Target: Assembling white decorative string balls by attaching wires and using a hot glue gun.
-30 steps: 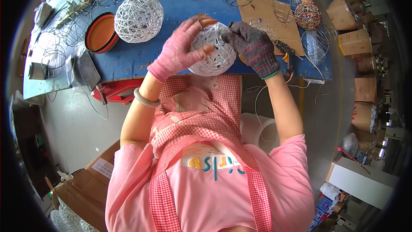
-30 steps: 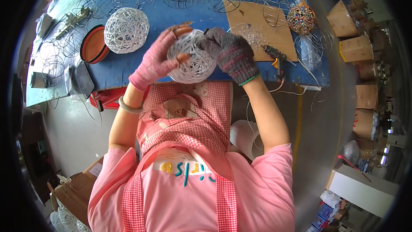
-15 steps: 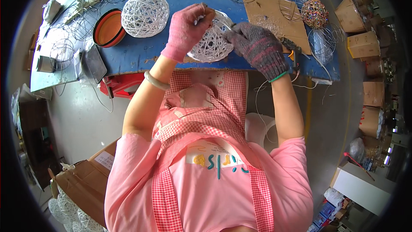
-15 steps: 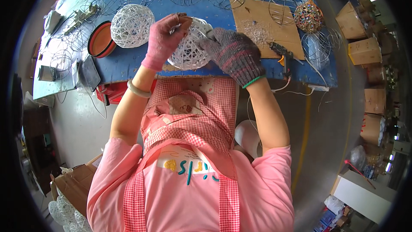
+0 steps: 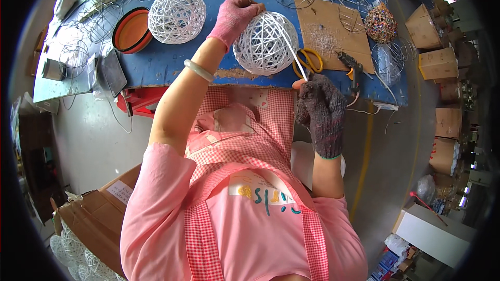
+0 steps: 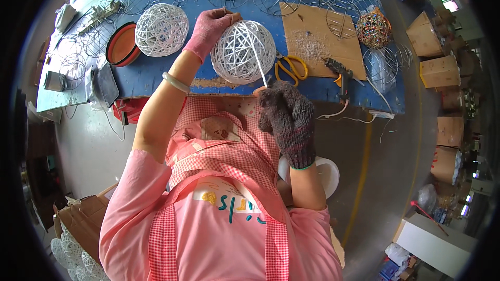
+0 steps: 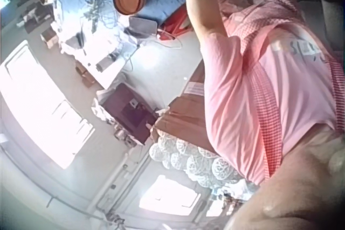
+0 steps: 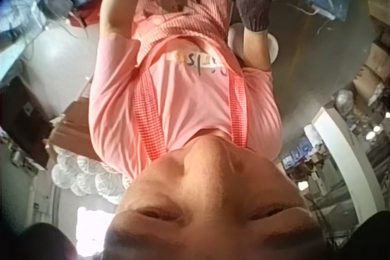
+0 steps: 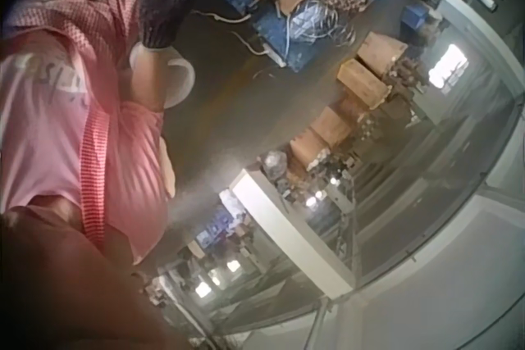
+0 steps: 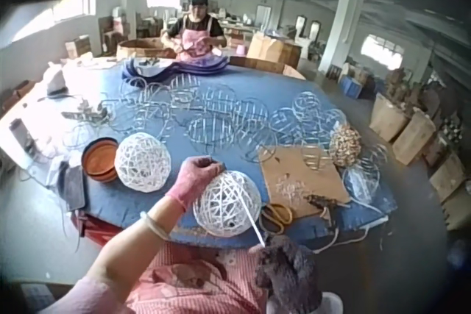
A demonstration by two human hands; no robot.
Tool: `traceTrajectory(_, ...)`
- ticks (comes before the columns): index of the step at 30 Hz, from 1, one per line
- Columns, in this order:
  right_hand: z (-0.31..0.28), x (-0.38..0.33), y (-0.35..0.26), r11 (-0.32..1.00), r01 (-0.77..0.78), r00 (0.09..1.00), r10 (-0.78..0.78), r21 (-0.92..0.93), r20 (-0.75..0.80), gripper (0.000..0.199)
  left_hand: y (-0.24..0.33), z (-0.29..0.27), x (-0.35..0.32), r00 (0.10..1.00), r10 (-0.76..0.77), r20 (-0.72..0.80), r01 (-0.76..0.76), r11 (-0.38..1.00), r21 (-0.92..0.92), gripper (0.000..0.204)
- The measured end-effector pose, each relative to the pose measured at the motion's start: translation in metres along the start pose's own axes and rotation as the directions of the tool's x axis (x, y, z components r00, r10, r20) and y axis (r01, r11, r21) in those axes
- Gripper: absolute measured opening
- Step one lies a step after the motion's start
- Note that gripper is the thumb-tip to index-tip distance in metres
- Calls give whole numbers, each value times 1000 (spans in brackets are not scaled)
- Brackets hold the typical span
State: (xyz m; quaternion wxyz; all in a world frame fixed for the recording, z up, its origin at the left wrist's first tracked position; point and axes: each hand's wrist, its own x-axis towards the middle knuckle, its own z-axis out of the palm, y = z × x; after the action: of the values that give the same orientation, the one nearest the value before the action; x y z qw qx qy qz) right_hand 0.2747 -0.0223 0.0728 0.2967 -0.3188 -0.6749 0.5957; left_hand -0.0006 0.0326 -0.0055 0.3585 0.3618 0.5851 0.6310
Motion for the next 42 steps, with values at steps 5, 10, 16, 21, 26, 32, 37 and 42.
traceTrajectory(5,11,-7,0,996,-37,999,40,84,-24,19,-7,-1,20,988,-153,12,153,985,-78,22)
traceTrajectory(10,19,-12,35,983,-91,996,91,-161,-8,19,-22,-12,29,984,-180,3,178,972,-151,23)
traceTrajectory(16,27,4,138,891,92,989,-133,-445,-62,21,-19,-13,30,977,-208,36,211,951,-226,20)
traceTrajectory(21,46,21,117,994,-51,993,40,-95,-115,20,-31,-22,43,960,-268,75,278,909,-310,21)
traceTrajectory(26,43,15,97,992,-126,991,127,7,-36,19,-33,-30,39,959,-267,96,283,923,-261,30)
traceTrajectory(32,25,-12,13,950,-91,996,90,299,19,19,-26,-39,26,972,-68,226,173,857,-485,22)
traceTrajectory(37,5,-8,-11,982,-79,996,84,170,-18,27,-28,-37,26,958,-43,283,179,861,-475,21)
traceTrajectory(42,12,-15,0,968,-147,988,152,205,-8,27,-32,-41,25,964,-34,264,155,876,-456,22)
